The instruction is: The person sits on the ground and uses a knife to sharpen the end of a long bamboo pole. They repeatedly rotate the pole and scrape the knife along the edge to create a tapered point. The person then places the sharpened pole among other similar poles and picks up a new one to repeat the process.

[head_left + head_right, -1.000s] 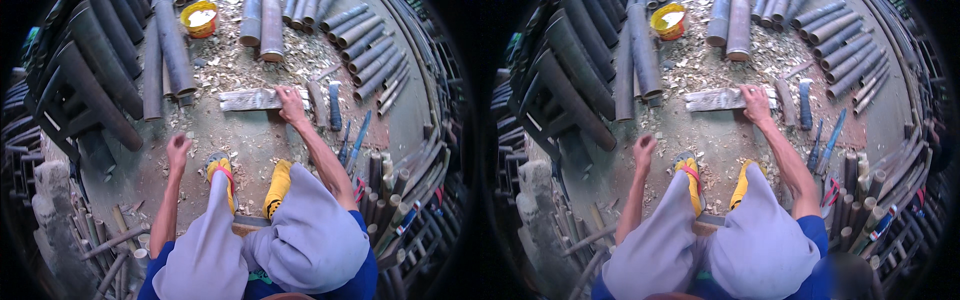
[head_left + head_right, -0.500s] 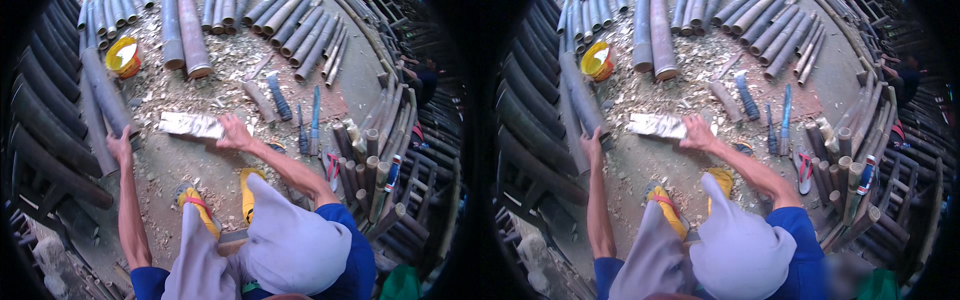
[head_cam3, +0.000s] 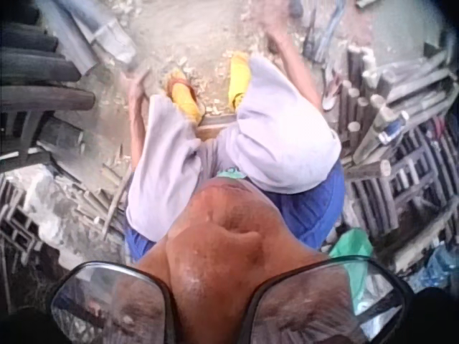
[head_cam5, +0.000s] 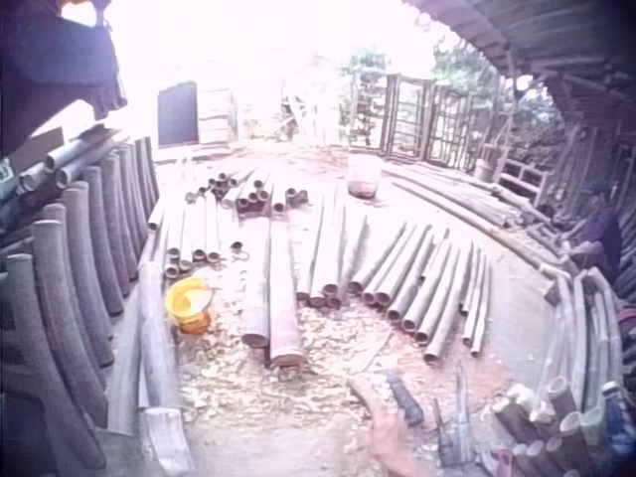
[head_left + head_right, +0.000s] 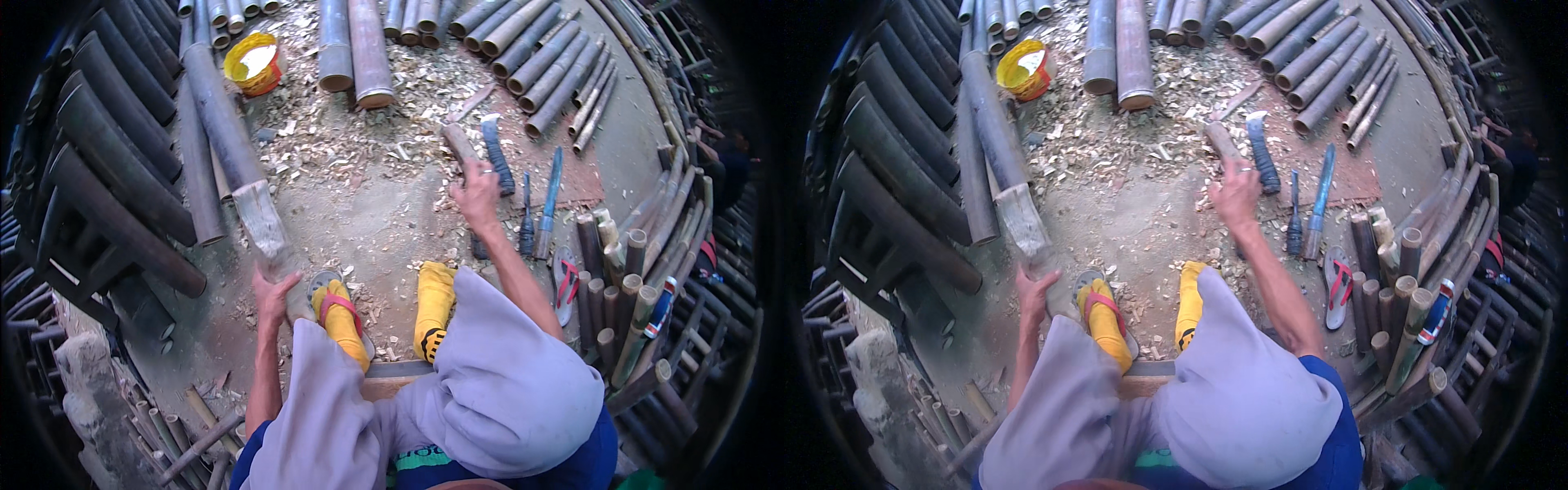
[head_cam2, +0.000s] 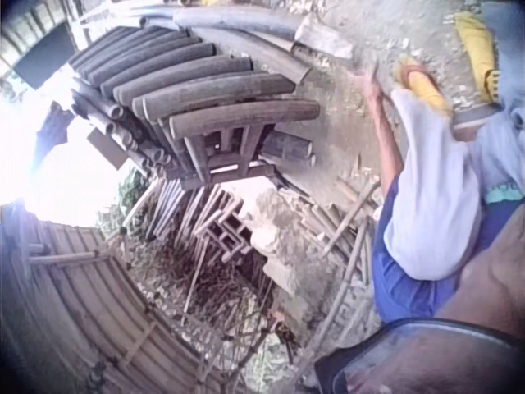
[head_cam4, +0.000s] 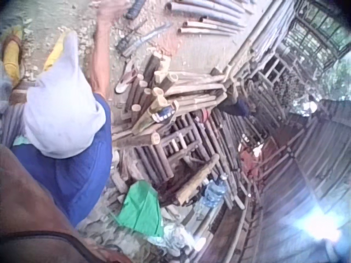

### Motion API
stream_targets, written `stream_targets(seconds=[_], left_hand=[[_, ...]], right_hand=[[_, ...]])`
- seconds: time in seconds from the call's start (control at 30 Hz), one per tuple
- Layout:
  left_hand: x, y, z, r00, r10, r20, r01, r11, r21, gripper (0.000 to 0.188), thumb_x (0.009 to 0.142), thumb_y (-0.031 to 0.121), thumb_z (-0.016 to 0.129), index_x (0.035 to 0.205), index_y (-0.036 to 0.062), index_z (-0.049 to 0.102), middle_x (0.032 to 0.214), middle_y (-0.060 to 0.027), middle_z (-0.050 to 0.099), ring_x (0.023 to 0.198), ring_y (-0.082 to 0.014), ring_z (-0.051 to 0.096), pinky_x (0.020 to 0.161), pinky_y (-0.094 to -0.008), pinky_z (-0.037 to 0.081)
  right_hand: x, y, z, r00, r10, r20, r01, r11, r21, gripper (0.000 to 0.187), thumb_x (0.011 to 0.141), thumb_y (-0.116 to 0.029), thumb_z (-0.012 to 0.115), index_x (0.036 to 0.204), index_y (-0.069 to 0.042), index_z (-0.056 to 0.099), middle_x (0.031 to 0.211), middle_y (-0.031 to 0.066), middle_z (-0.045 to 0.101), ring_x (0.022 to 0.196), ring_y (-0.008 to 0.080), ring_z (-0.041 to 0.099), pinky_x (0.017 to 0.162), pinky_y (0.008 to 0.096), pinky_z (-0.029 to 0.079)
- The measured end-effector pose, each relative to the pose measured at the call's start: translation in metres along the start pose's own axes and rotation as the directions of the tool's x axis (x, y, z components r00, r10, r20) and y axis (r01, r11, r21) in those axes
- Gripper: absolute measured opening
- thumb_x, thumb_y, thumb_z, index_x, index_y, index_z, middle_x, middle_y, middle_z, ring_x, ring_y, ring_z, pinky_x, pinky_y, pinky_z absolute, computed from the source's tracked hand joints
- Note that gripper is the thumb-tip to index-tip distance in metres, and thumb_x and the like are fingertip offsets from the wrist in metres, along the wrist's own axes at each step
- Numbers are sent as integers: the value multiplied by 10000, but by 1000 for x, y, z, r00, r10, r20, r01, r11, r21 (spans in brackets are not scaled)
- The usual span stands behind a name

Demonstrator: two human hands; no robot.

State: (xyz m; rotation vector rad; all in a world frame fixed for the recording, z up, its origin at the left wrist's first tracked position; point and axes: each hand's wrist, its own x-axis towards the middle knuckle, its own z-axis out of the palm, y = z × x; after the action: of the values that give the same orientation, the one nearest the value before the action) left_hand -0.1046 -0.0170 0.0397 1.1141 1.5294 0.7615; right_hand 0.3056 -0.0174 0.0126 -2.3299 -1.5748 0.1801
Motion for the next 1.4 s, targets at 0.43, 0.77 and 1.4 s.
stream_targets(seconds=[0.43, 0.77, 1.4], left_hand=[[-117, -150, -106, 884, -283, -372, 377, 903, 207, 598, 517, 10, 803, 1068, -36, 574, 942, -108, 646, 884, -256, 621, 814, -368, 491], [-115, -117, -80, 811, -358, -462, 453, 885, 109, 628, 551, -24, 775, 1136, -37, 547, 1077, -138, 629, 952, -262, 618, 863, -359, 478], [-116, -170, -103, 784, -370, -499, 481, 870, 111, 634, 595, 28, 746, 1187, -40, 531, 1093, -151, 628, 997, -285, 604, 909, -361, 454]], right_hand=[[-2, -30, 16, 993, 34, 109, -86, 847, 524, 552, 787, -221, 590, 1272, 7, 461, 917, 202, 642, 711, 257, 649, 608, 390, 546], [145, -86, 99, 984, 162, 68, -174, 845, 506, 460, 816, -281, 597, 1139, 35, 512, 884, 228, 657, 746, 307, 664, 668, 438, 537], [217, -118, 106, 987, 94, 131, -155, 776, 611, 336, 854, -237, 625, 1048, 17, 521, 898, 187, 650, 764, 234, 650, 647, 385, 543]])
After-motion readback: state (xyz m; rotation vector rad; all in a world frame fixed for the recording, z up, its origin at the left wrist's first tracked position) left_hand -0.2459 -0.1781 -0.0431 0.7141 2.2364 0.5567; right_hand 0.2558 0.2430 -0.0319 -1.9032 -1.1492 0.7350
